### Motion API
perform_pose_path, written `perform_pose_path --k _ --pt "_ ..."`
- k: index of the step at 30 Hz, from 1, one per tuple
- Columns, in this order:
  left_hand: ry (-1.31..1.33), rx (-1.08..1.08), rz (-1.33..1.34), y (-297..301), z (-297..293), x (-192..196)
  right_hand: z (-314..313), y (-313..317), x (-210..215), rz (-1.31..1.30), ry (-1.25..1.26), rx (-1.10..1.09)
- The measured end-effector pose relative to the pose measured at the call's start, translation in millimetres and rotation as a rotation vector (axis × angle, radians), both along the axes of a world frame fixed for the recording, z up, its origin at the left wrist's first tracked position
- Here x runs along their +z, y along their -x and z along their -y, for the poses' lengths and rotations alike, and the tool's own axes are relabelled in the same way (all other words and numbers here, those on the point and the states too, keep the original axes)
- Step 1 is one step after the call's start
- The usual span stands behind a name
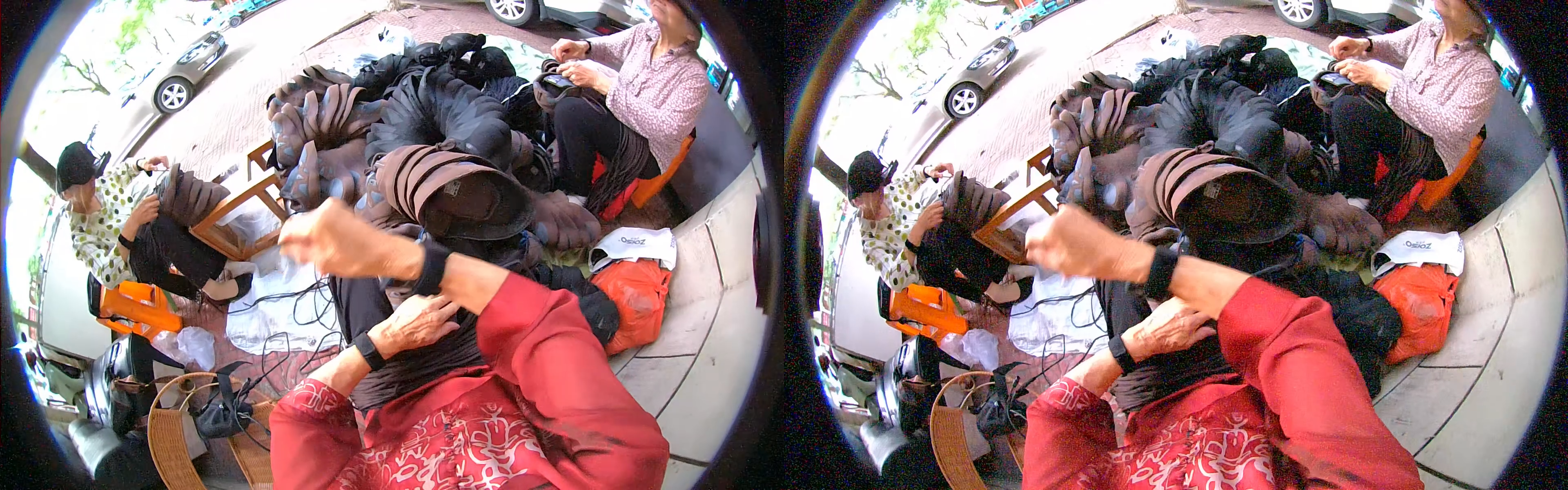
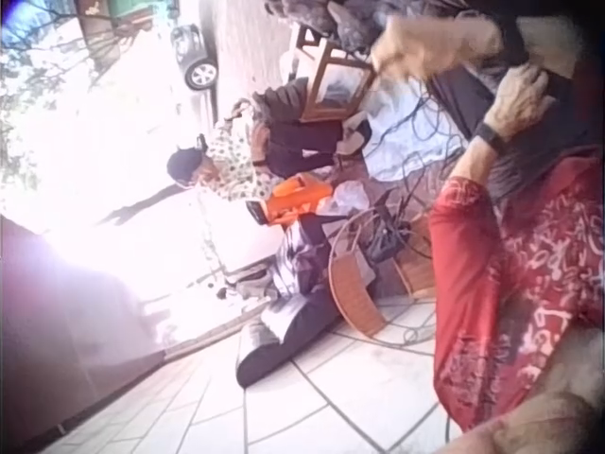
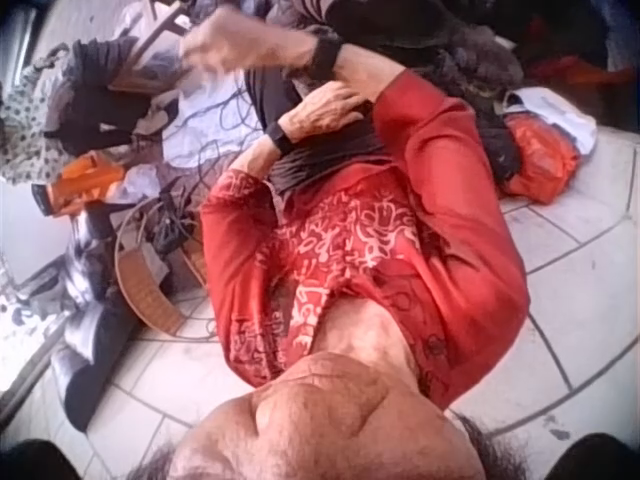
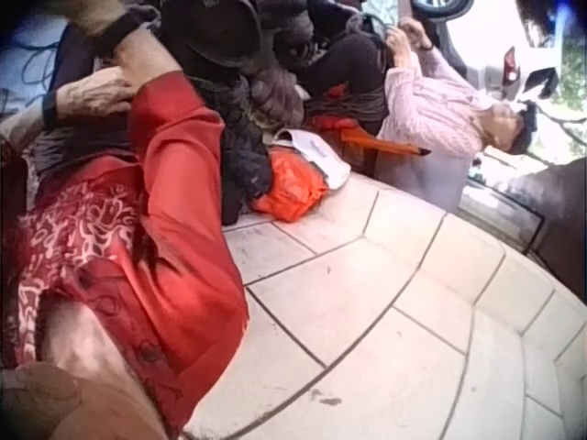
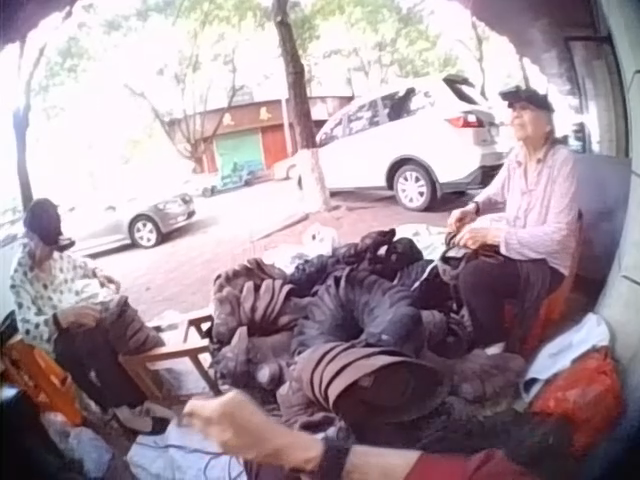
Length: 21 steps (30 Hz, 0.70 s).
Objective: Lacing a brown athletic shoe as part of a manufacturing or assembly task.
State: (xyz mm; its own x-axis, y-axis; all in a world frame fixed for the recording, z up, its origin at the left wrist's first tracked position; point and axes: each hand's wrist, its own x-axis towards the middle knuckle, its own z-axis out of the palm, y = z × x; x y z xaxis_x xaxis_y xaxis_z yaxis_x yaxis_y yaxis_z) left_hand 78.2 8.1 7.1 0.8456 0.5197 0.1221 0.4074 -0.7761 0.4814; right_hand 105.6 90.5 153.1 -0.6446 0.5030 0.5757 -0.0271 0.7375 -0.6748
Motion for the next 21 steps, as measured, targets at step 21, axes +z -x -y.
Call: perform_pose_path --k 21 --pt "0.289 0.623 0.43 60 -69 8 -37 -132 7 -0.293 0.586 -0.197"
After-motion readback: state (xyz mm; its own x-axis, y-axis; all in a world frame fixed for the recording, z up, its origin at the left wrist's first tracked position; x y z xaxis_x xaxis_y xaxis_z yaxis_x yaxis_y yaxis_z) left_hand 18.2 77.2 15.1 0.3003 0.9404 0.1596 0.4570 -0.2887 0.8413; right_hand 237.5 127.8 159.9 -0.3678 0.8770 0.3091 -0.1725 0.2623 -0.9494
